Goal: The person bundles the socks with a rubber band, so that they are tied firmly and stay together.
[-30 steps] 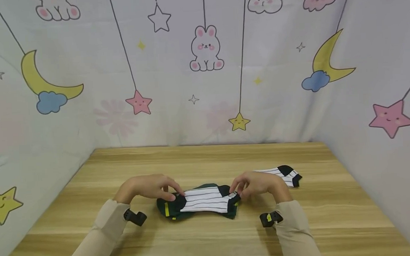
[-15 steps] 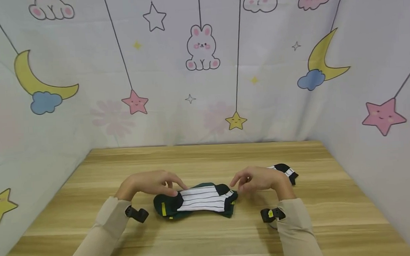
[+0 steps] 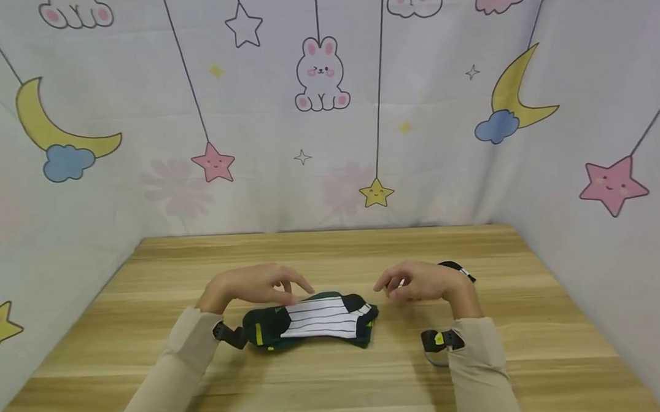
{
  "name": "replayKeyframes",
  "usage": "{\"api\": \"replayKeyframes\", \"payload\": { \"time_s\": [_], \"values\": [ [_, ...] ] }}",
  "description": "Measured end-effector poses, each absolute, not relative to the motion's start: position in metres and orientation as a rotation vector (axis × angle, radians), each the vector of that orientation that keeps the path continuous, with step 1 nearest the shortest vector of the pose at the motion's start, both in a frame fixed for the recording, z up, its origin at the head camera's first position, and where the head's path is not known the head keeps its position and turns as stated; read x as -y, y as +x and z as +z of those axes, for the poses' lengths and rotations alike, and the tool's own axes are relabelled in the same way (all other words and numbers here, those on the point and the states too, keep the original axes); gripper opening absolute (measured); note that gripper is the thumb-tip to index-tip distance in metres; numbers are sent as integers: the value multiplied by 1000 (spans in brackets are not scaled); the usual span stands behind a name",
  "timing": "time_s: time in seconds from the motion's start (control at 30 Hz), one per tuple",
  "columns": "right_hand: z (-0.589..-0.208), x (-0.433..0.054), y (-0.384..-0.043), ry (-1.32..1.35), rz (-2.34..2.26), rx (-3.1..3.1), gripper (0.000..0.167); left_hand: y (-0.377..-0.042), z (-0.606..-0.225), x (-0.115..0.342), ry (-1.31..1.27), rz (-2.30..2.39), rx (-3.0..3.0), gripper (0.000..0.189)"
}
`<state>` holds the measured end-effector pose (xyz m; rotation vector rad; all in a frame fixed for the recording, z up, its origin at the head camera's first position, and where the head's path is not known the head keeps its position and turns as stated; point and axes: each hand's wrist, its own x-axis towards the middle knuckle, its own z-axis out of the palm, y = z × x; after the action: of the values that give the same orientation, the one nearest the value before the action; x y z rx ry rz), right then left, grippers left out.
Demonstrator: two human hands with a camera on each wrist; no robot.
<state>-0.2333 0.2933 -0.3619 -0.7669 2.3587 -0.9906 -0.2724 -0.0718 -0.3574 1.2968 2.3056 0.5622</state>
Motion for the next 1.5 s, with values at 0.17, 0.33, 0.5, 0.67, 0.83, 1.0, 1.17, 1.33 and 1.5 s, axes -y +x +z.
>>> {"api": "replayKeyframes", "payload": {
  "time_s": [0.17, 0.33, 0.5, 0.67, 0.83, 1.0, 1.17, 1.33, 1.5],
  "values": [
    [-357, -297, -233, -742, -1014, -2360, 28, -276, -358, 64, 1323, 610, -2298, 35],
    [-353, -301, -232, -758, -1057, -2384, 29, -277, -357, 59, 1334, 647, -2309, 36],
    [-351, -308, -230, -768, -1093, -2400, 30, -278, -356, 52, 1324, 655, -2323, 37],
    [-350, -319, -227, -758, -1106, -2446, 32, -277, -356, 44, 1303, 684, -2350, 41],
    [-350, -331, -225, -746, -1128, -2484, 33, -277, -357, 36, 1280, 698, -2376, 47],
    [-353, -341, -225, -708, -1174, -2511, 34, -278, -356, 31, 1277, 703, -2383, 49],
    [-352, -349, -224, -632, -1167, -2599, 34, -281, -359, 26, 1315, 695, -2385, 51],
    [-351, -356, -221, -575, -1160, -2654, 34, -282, -361, 21, 1308, 685, -2388, 53],
    [-353, -361, -219, -512, -1189, -2687, 33, -282, -363, 14, 1302, 688, -2375, 52]
  ]
}}
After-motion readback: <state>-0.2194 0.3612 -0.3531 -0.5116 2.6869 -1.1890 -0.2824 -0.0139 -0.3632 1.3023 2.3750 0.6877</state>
